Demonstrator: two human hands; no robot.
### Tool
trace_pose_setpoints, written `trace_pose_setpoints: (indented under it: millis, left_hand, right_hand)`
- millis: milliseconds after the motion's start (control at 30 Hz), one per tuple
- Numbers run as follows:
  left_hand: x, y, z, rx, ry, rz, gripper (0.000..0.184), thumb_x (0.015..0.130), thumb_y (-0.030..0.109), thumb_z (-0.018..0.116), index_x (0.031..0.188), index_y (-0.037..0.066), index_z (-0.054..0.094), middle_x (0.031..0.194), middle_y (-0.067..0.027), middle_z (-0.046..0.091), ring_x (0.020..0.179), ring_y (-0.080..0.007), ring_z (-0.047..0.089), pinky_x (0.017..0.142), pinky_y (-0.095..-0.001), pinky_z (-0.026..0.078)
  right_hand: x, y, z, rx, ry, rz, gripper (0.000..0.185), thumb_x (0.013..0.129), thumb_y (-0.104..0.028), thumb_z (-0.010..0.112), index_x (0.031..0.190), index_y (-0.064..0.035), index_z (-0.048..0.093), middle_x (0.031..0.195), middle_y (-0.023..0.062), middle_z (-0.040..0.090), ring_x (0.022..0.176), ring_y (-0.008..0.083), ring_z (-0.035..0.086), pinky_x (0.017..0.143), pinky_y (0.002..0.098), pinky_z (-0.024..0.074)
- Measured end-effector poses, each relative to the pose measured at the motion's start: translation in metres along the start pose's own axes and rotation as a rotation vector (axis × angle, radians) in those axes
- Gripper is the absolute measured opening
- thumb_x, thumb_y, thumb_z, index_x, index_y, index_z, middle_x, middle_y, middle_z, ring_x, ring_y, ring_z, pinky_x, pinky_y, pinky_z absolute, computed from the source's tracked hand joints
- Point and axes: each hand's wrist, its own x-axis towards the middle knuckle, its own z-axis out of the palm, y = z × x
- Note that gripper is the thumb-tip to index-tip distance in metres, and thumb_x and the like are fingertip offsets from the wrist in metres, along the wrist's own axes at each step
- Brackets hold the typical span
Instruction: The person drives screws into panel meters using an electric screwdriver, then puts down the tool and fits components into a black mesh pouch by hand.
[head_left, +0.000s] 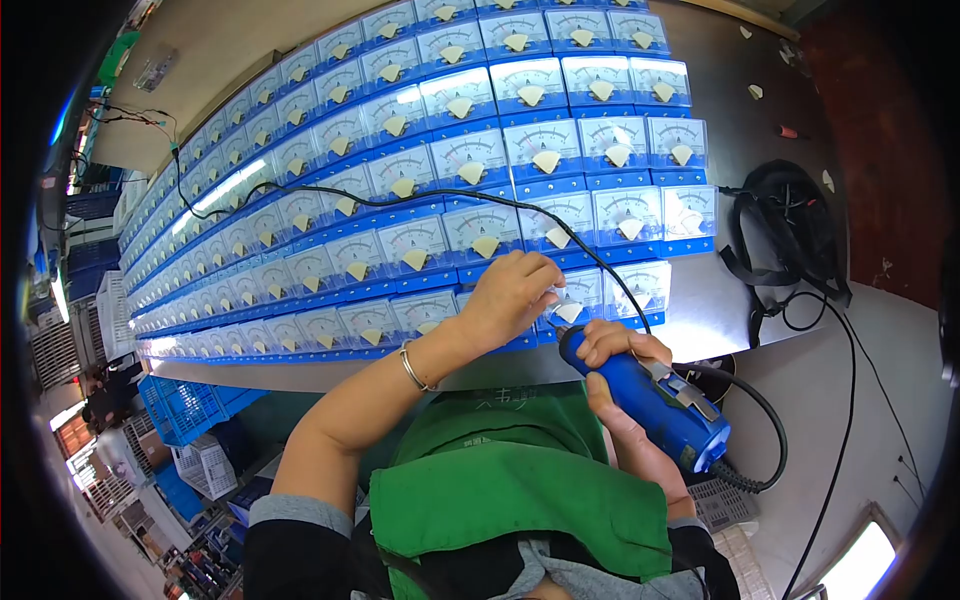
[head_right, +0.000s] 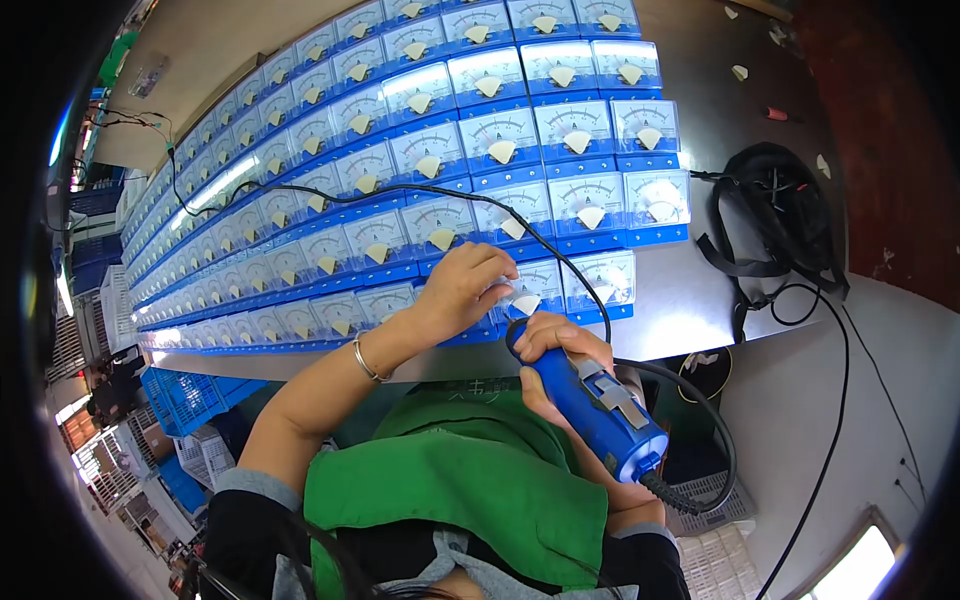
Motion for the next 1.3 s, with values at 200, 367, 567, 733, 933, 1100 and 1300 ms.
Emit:
trace_pose_setpoints:
  millis: [200, 367, 567, 733, 933, 1100, 1300]
  left_hand:
    - [0.001, 0.000, -0.001, -0.003, 0.007, 0.002, 0.025, 0.073, 0.005, 0.075, 0.093, 0.011, 0.062, 0.092, -0.0054, 0.061, 0.081, -0.0277, 0.057, 0.073, -0.0394, 0.046]
    - [0.002, -0.001, 0.000, -0.013, 0.015, 0.006, 0.025, 0.072, 0.005, 0.075, 0.092, 0.011, 0.062, 0.091, -0.0054, 0.061, 0.081, -0.0278, 0.057, 0.072, -0.0396, 0.046]
    - [0.002, 0.000, 0.000, -0.011, 0.021, 0.009, 0.024, 0.073, 0.006, 0.075, 0.092, 0.011, 0.061, 0.091, -0.0051, 0.061, 0.080, -0.0274, 0.057, 0.072, -0.0397, 0.045]
    - [0.000, 0.000, 0.001, 0.004, 0.009, -0.001, 0.022, 0.073, 0.006, 0.075, 0.091, 0.011, 0.062, 0.092, -0.0052, 0.061, 0.082, -0.0275, 0.057, 0.073, -0.0399, 0.045]
    - [-0.003, 0.006, -0.018, 0.020, 0.038, 0.091, 0.024, 0.074, 0.008, 0.075, 0.096, 0.011, 0.065, 0.105, -0.0053, 0.064, 0.096, -0.0267, 0.061, 0.083, -0.0409, 0.045]
    - [-0.033, -0.009, -0.042, 0.096, -0.033, 0.043, 0.027, 0.076, 0.009, 0.074, 0.101, 0.010, 0.064, 0.110, -0.0050, 0.064, 0.101, -0.0261, 0.061, 0.085, -0.0406, 0.044]
    - [-0.039, -0.015, -0.040, 0.064, -0.108, -0.082, 0.024, 0.077, 0.008, 0.074, 0.098, 0.011, 0.063, 0.102, -0.0030, 0.066, 0.096, -0.0243, 0.062, 0.082, -0.0393, 0.044]
  right_hand:
    - [-0.002, 0.009, -0.003, 0.011, 0.005, -0.008, 0.060, 0.088, -0.004, 0.063, 0.139, -0.0142, 0.033, 0.098, 0.0091, 0.056, 0.096, 0.0233, 0.056, 0.105, 0.0514, 0.0354]
    - [0.000, 0.000, -0.002, -0.001, 0.000, 0.014, 0.060, 0.088, -0.003, 0.063, 0.139, -0.0141, 0.033, 0.097, 0.0094, 0.057, 0.096, 0.0236, 0.057, 0.103, 0.0514, 0.0369]
    - [0.004, 0.013, -0.004, -0.097, -0.056, -0.037, 0.053, 0.075, 0.005, 0.067, 0.123, -0.0089, 0.048, 0.089, 0.0099, 0.062, 0.083, 0.0249, 0.062, 0.092, 0.0480, 0.0440]
    - [-0.007, 0.032, 0.011, -0.119, -0.102, -0.303, 0.053, 0.064, 0.009, 0.072, 0.111, -0.0067, 0.056, 0.084, 0.0101, 0.065, 0.073, 0.0266, 0.064, 0.074, 0.0451, 0.0512]
    - [0.008, 0.010, -0.002, 0.037, 0.005, -0.059, 0.063, 0.075, 0.007, 0.067, 0.132, -0.0068, 0.044, 0.090, 0.0117, 0.060, 0.088, 0.0257, 0.060, 0.087, 0.0447, 0.0480]
    - [0.001, 0.013, 0.007, 0.066, -0.061, -0.041, 0.067, 0.080, 0.005, 0.064, 0.138, -0.0112, 0.035, 0.094, 0.0105, 0.059, 0.090, 0.0255, 0.060, 0.092, 0.0471, 0.0451]
    - [0.002, 0.026, 0.011, 0.095, -0.029, -0.080, 0.073, 0.076, 0.010, 0.064, 0.139, -0.0096, 0.035, 0.093, 0.0110, 0.059, 0.089, 0.0262, 0.060, 0.086, 0.0450, 0.0486]
